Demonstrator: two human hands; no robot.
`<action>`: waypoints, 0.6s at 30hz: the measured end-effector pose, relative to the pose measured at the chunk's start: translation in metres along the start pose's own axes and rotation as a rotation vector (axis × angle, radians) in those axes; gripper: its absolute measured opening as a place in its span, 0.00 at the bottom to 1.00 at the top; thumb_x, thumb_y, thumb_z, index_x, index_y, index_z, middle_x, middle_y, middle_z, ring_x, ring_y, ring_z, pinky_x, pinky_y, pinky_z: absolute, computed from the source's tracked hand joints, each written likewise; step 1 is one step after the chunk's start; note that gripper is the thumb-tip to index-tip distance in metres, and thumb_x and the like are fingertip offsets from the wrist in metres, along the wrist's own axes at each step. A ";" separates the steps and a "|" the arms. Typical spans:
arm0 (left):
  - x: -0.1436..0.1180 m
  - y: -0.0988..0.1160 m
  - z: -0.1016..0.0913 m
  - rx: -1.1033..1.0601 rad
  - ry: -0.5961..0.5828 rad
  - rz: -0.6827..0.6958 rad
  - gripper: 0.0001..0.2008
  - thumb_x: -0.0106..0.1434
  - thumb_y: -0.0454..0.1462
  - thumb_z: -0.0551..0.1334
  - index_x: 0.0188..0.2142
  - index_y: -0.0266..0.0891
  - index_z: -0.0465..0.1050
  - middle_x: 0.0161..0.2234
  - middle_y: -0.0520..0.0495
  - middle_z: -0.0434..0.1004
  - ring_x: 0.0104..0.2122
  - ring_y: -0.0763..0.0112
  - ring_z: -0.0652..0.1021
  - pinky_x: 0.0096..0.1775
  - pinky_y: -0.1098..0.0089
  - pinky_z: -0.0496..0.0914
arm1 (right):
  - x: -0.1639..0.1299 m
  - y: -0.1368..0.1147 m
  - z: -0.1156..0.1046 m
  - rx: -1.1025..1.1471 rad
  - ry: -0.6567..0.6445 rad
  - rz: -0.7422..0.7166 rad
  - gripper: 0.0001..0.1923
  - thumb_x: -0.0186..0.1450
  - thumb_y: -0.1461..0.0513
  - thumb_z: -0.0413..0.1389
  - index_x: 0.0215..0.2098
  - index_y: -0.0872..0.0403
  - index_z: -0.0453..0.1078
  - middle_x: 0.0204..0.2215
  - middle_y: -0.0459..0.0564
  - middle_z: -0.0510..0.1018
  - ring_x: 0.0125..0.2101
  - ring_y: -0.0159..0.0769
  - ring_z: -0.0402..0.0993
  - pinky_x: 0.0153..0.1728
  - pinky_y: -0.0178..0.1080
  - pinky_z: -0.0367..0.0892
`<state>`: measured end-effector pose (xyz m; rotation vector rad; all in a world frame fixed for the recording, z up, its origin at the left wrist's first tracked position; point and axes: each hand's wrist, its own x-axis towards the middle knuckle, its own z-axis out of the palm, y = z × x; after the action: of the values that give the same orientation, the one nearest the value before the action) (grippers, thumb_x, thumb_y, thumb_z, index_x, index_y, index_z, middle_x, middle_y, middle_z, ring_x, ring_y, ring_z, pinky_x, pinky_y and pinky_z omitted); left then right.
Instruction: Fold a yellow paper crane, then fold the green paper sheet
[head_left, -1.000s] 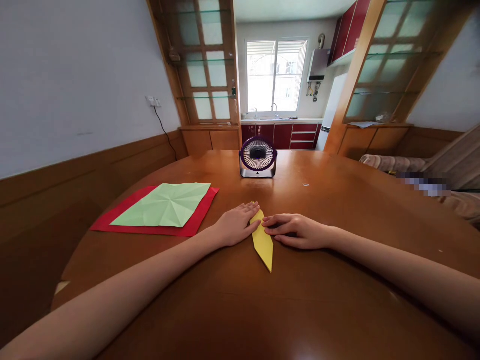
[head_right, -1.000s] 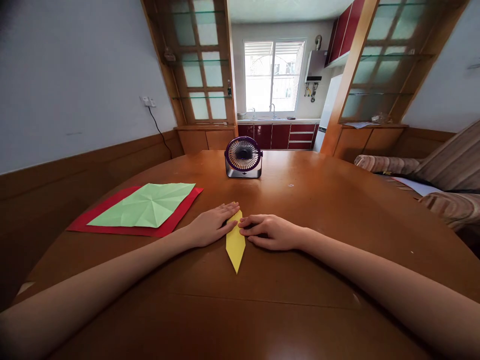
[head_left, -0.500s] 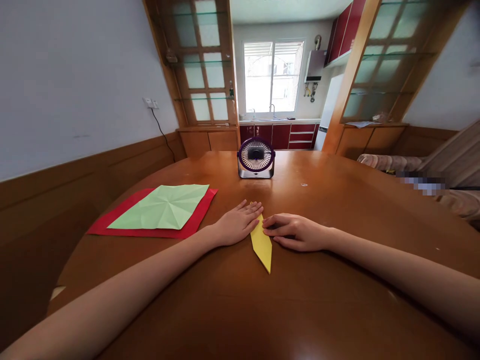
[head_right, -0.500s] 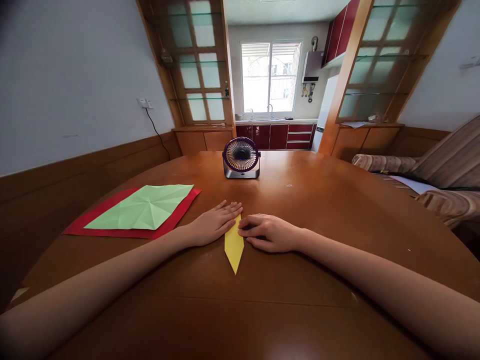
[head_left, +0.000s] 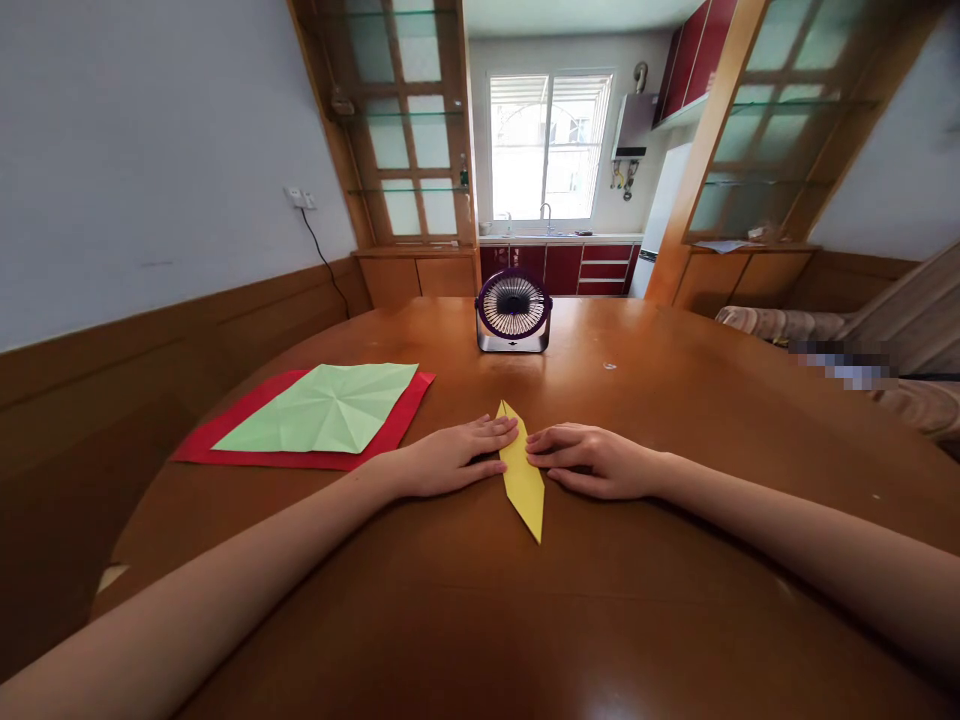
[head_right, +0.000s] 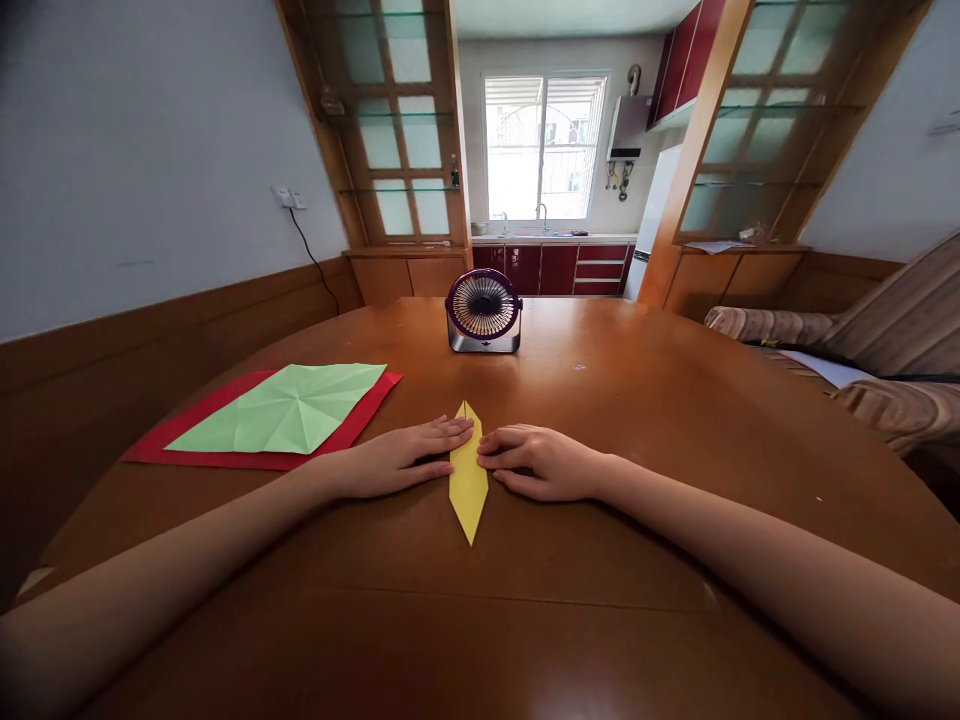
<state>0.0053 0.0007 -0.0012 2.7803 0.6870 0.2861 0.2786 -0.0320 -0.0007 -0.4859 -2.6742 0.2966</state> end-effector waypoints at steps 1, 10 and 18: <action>-0.002 -0.002 -0.002 -0.026 0.005 0.030 0.24 0.70 0.45 0.52 0.64 0.44 0.57 0.65 0.46 0.54 0.65 0.63 0.55 0.64 0.59 0.53 | 0.000 0.000 0.000 0.008 -0.002 0.007 0.18 0.69 0.64 0.49 0.55 0.56 0.70 0.52 0.58 0.73 0.54 0.39 0.68 0.55 0.44 0.66; -0.001 -0.002 -0.005 0.170 0.164 0.266 0.13 0.69 0.40 0.56 0.49 0.42 0.75 0.50 0.45 0.77 0.49 0.65 0.77 0.52 0.66 0.71 | -0.002 0.003 0.002 0.081 0.019 0.035 0.17 0.69 0.65 0.50 0.55 0.55 0.69 0.52 0.57 0.73 0.53 0.38 0.70 0.55 0.45 0.67; -0.003 -0.001 -0.007 0.442 0.166 0.396 0.15 0.72 0.35 0.49 0.46 0.37 0.74 0.49 0.37 0.77 0.48 0.60 0.78 0.45 0.63 0.76 | 0.000 0.001 0.001 0.074 0.039 0.051 0.18 0.69 0.65 0.48 0.56 0.54 0.68 0.51 0.56 0.74 0.52 0.38 0.71 0.53 0.44 0.68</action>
<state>0.0008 0.0014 0.0050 3.3401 0.2422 0.4980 0.2780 -0.0312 -0.0022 -0.5312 -2.6055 0.3957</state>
